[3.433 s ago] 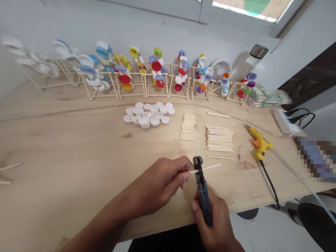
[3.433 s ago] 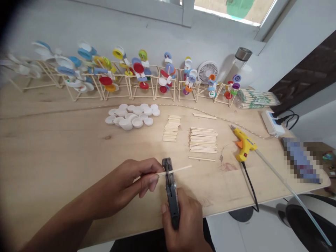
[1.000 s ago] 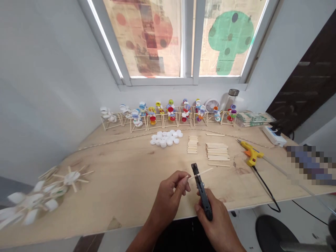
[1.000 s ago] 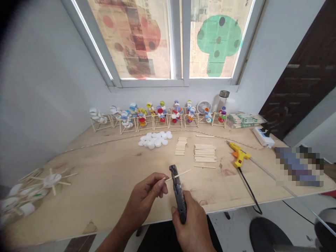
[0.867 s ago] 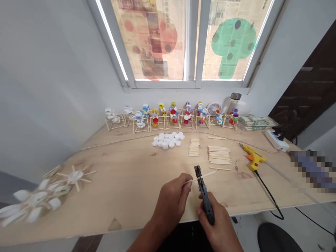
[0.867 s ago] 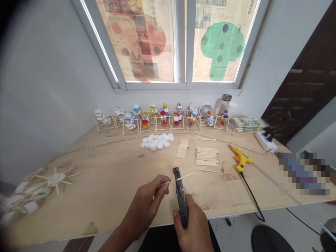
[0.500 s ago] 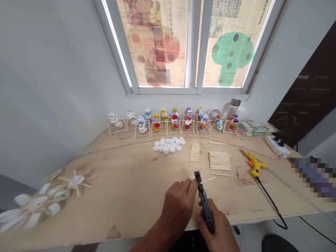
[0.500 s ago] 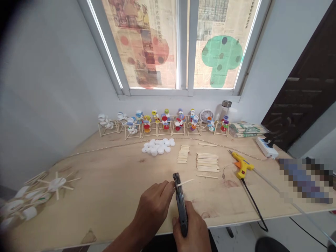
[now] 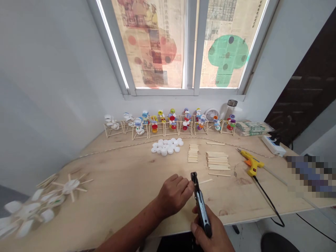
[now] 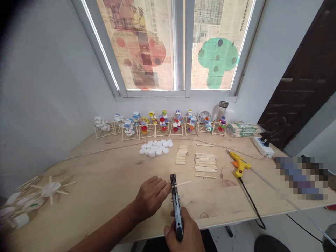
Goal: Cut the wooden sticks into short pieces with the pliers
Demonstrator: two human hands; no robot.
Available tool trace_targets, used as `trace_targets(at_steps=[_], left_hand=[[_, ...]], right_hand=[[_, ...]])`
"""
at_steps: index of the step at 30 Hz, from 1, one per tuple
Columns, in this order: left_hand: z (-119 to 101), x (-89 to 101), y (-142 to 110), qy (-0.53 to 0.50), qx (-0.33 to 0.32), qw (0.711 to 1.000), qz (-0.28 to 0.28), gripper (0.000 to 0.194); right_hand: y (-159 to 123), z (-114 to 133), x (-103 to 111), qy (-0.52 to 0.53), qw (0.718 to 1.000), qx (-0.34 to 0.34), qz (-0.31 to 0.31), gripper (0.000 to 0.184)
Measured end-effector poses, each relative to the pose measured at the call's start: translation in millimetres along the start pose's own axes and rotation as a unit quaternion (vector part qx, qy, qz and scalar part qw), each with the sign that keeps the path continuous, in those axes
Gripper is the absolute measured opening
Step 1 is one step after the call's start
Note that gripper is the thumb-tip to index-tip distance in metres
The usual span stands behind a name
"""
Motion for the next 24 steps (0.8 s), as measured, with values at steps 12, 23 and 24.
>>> trace_targets(at_steps=[12, 23, 24], left_hand=[[-1, 2.0, -2, -0.069, 0.101, 0.992, 0.037, 0.013], [0, -1.6, -9, -0.276, 0.269, 0.914, 0.128, 0.017], [1, -1.9, -10, -0.292, 0.283, 0.903, 0.138, 0.016]], right_hand=[[-9, 18, 7, 0.019, 1.000, -0.013, 0.015, 0.026], [-13, 24, 11, -0.074, 0.997, -0.001, 0.017, 0.013], [-12, 24, 11, -0.086, 0.996, 0.000, 0.017, 0.013]])
Point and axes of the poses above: each hand's wrist, its own y-axis towards the middle knuckle, its own x-axis out of the back of the hand, z = x × y, the point moved 6 cm from there along y, towards the middle knuckle, and after that the axes turned 5 degrees about y, right-handed, at the moved point
